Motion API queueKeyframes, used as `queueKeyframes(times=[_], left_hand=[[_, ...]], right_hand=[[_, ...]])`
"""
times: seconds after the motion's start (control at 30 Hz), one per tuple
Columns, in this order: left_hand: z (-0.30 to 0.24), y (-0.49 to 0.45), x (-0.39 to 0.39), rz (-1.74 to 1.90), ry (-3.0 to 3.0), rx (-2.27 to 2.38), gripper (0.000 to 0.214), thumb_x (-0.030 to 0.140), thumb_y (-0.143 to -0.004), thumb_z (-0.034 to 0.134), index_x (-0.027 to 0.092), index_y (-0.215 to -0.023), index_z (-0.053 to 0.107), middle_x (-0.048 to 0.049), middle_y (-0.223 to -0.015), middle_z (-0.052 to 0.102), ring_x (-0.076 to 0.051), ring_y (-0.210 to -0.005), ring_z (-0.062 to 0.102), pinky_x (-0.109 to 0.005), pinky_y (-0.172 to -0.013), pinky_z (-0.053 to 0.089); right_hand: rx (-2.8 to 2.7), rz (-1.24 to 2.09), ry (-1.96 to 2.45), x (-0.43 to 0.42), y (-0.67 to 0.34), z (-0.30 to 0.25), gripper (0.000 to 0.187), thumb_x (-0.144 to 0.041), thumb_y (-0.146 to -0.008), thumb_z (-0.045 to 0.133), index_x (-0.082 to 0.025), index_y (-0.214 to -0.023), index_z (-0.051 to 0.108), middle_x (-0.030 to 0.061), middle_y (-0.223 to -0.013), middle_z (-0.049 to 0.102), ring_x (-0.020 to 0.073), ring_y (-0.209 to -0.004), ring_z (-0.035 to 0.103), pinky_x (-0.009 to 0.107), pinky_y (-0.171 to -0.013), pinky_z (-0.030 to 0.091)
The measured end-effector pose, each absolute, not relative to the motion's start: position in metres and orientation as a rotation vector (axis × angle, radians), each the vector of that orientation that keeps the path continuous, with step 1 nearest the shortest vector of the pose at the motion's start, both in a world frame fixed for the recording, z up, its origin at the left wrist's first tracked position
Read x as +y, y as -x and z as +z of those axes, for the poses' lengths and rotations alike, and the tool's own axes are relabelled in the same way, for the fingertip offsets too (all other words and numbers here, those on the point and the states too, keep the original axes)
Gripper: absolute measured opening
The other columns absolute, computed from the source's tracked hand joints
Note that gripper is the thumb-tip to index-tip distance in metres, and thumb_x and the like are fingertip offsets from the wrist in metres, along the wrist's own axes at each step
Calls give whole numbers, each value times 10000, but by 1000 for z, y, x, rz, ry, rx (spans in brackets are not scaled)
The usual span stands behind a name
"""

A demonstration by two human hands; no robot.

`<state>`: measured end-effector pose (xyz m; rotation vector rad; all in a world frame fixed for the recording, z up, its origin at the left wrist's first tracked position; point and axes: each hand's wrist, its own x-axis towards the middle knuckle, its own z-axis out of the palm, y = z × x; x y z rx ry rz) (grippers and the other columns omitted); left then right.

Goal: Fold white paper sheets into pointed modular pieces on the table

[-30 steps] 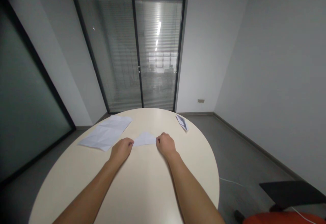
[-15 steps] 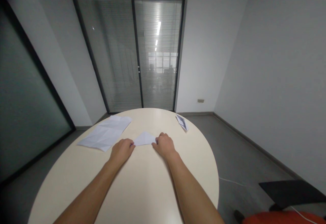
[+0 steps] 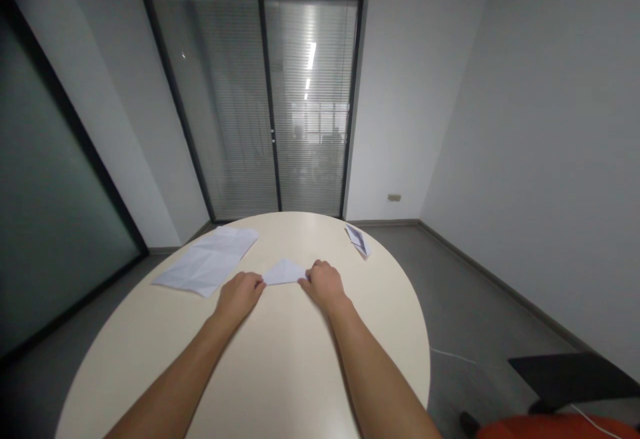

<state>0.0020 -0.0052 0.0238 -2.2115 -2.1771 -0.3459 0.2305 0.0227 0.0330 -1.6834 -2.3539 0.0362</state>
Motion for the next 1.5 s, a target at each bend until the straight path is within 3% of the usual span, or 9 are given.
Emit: queueKeyframes(times=[0.6,0.87,1.03,1.17,1.37,1.5], left_hand=[[22,0,-4,-414,2237,-2133,269,337,-981,493,249,-997,746,-77,-1002,764,-232,-965,700,-290,-777,478],[19,0,-2,-404,2212,-2173,297,350,-999,454,250,-1031,732,-79,-1009,761,-217,-963,703,-273,-777,471],[20,0,-2,-393,2198,-2150,298,356,-1001,442,263,-1071,716,-82,-994,761,-225,-933,706,-285,-773,472],[22,0,-3,-386,2193,-2141,286,355,-997,449,266,-1057,714,-76,-975,764,-226,-912,714,-279,-748,463],[24,-2,-4,-389,2173,-2152,286,351,-998,442,267,-1069,705,-78,-992,765,-234,-912,716,-288,-748,468],[24,-3,-3,-435,2170,-2142,275,337,-997,451,263,-1131,681,-73,-1012,767,-233,-926,720,-288,-750,474]], right_hand=[[-2299,101,1673,25,-234,31,389,-479,-983,509,-223,-975,801,102,-1039,731,223,-971,661,268,-776,444],[-2349,180,1579,31,-243,24,262,-409,-902,627,-233,-1024,779,73,-1098,721,208,-1006,650,250,-800,445],[-2328,171,1562,32,-243,20,245,-305,-903,564,-227,-997,777,68,-1091,721,207,-1016,646,251,-798,449],[-2291,172,1559,34,-242,15,319,-182,-852,543,-219,-1080,762,60,-1142,721,209,-1077,638,252,-845,454],[-2150,255,1602,38,-242,13,343,-222,-919,514,-240,-1178,738,43,-1183,723,202,-1100,641,268,-943,449],[-2112,265,1519,40,-243,15,375,-150,-926,495,-226,-1211,726,53,-1227,699,175,-1092,640,247,-974,439]])
